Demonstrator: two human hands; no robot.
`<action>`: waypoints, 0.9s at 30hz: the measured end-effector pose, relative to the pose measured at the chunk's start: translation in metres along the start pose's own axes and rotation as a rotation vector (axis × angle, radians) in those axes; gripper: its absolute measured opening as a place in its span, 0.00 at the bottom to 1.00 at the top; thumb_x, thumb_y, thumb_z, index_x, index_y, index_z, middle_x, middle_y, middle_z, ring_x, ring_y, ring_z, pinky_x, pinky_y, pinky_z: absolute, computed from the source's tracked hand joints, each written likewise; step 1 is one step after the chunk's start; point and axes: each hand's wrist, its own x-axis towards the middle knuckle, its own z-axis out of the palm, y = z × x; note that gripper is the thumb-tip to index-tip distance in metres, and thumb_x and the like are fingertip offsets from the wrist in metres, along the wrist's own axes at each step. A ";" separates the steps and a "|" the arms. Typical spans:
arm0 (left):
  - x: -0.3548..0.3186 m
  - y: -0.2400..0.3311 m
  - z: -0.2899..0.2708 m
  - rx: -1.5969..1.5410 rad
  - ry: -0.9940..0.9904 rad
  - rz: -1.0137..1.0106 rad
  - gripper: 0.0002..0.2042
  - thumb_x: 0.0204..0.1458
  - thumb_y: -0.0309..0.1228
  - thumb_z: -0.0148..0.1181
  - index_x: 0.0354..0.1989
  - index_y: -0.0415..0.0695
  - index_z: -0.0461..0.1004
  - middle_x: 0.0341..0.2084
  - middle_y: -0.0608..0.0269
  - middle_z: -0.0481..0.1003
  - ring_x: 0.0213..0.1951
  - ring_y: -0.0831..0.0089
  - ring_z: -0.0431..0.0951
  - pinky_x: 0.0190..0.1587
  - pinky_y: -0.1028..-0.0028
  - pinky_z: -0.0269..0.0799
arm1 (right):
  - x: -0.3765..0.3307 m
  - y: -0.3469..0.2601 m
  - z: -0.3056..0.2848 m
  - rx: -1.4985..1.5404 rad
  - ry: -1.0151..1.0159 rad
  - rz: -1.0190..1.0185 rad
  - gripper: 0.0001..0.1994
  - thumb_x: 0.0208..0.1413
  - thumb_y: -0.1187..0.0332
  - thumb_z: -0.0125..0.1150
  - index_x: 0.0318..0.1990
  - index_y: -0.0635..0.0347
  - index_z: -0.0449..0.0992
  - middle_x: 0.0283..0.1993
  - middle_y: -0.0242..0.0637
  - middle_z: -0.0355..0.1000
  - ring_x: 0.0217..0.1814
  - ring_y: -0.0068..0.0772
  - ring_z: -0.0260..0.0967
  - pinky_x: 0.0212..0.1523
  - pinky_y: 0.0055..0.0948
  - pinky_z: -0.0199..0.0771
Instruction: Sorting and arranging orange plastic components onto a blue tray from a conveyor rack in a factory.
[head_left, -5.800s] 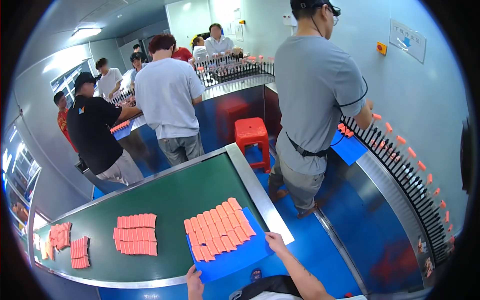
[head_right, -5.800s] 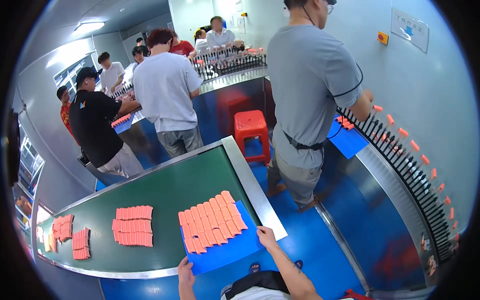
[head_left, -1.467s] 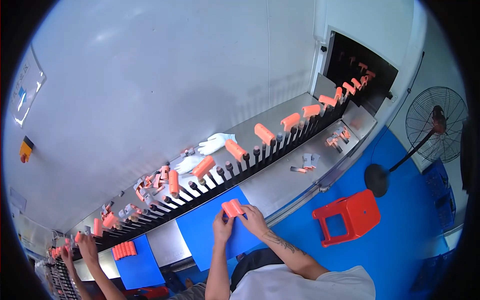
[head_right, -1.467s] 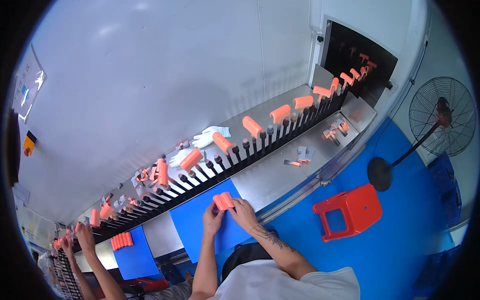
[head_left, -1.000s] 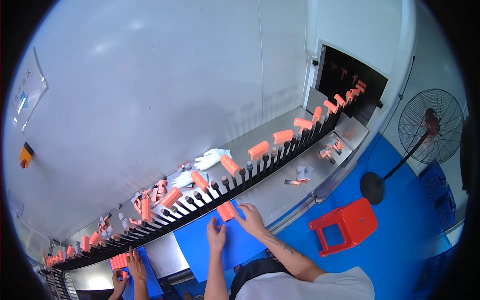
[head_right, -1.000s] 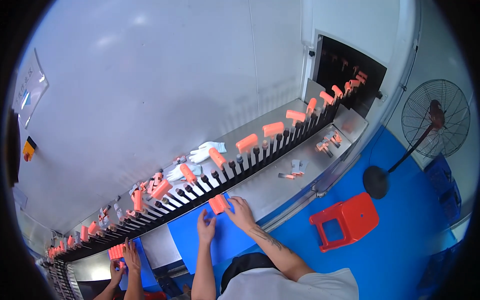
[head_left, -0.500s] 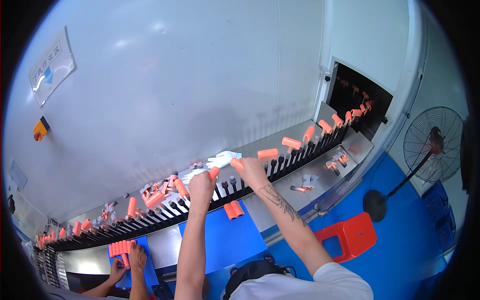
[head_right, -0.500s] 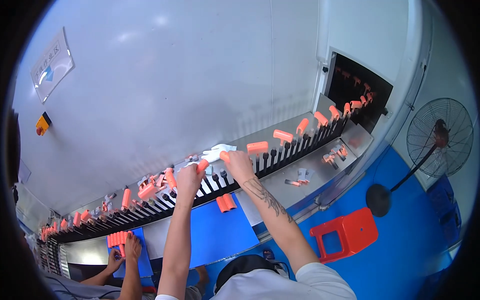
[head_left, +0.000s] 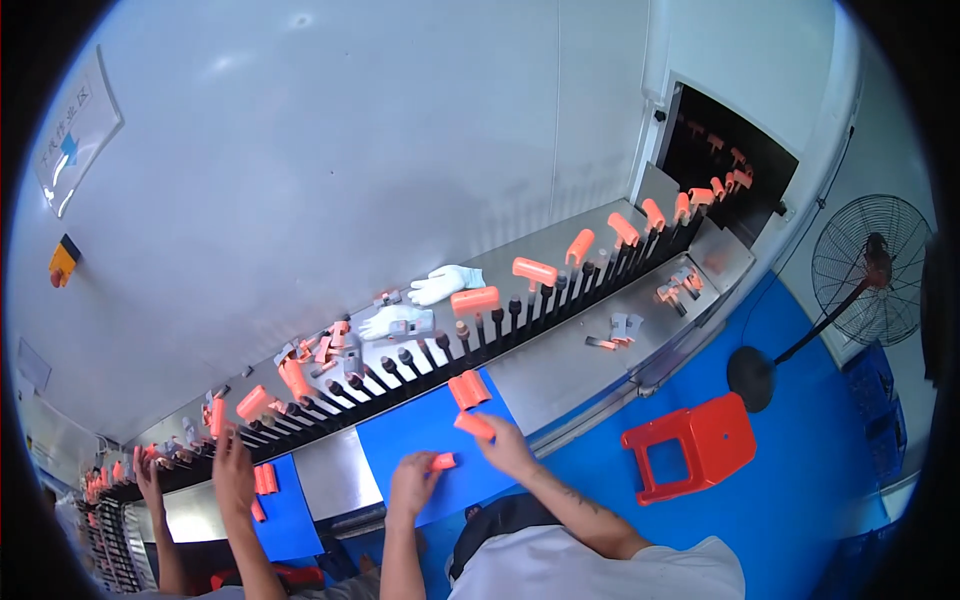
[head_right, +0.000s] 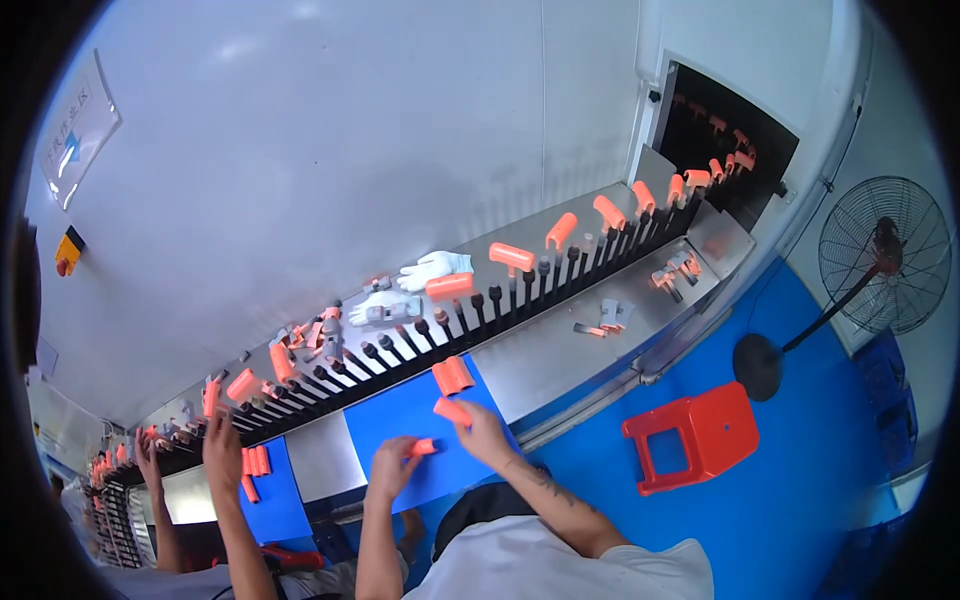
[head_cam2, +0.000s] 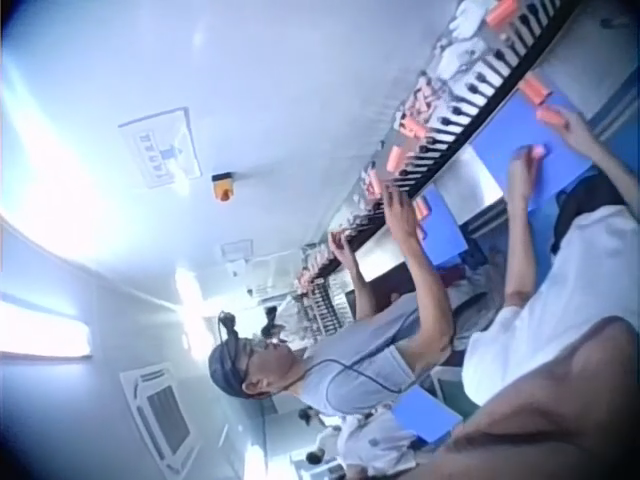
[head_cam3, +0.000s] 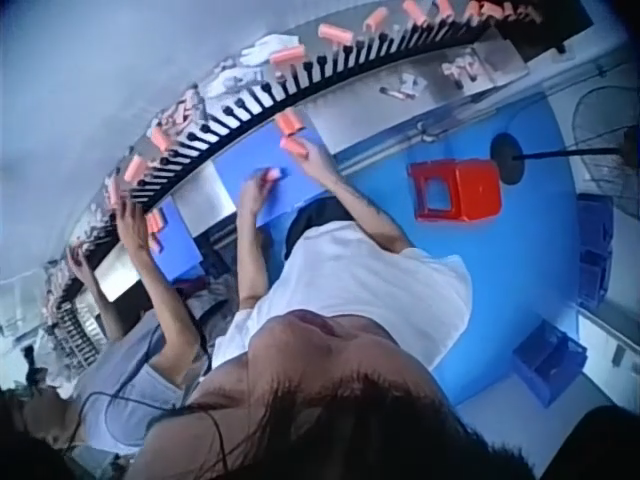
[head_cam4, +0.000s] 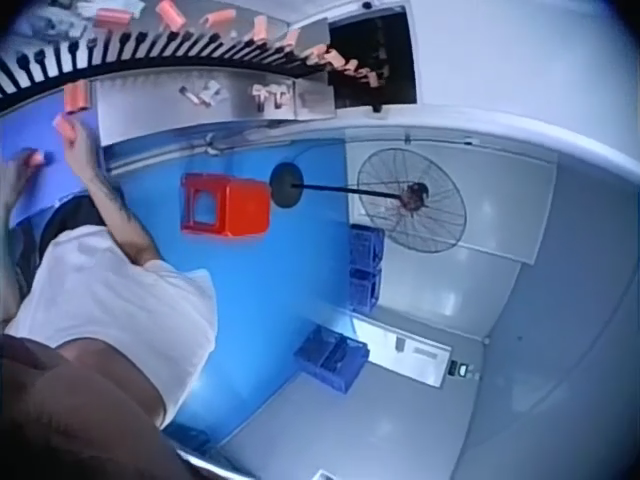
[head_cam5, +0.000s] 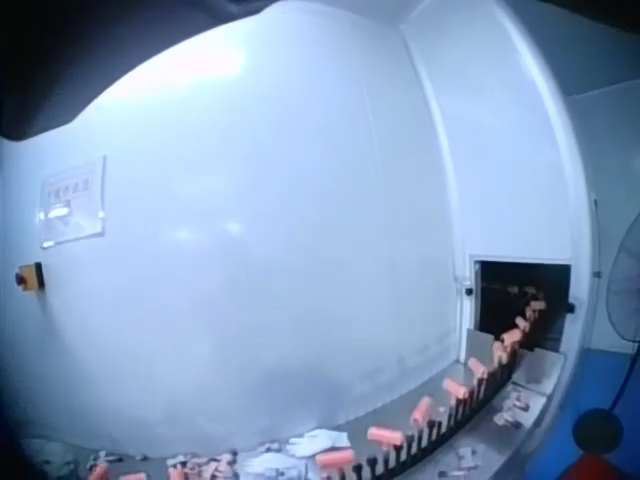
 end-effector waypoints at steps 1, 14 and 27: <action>0.009 -0.008 0.011 0.075 0.012 0.063 0.17 0.50 0.27 0.63 0.50 0.43 0.78 0.45 0.50 0.77 0.50 0.52 0.76 0.54 0.59 0.72 | -0.005 0.006 0.014 -0.014 0.017 -0.048 0.19 0.52 0.75 0.63 0.53 0.63 0.75 0.51 0.45 0.76 0.54 0.46 0.74 0.56 0.38 0.73; 0.022 -0.010 0.065 -0.083 0.358 -0.023 0.22 0.51 0.32 0.67 0.53 0.37 0.73 0.50 0.45 0.76 0.51 0.52 0.76 0.54 0.60 0.71 | 0.002 0.008 0.032 -0.389 -0.122 -0.341 0.15 0.51 0.74 0.58 0.48 0.64 0.77 0.54 0.44 0.71 0.59 0.44 0.67 0.59 0.39 0.69; 0.031 -0.002 0.061 -0.399 0.438 -0.212 0.24 0.50 0.28 0.66 0.57 0.36 0.71 0.51 0.48 0.75 0.47 0.60 0.78 0.47 0.66 0.75 | 0.033 -0.015 -0.023 -0.273 0.088 -0.284 0.19 0.49 0.75 0.60 0.51 0.63 0.75 0.64 0.50 0.64 0.68 0.56 0.57 0.67 0.48 0.58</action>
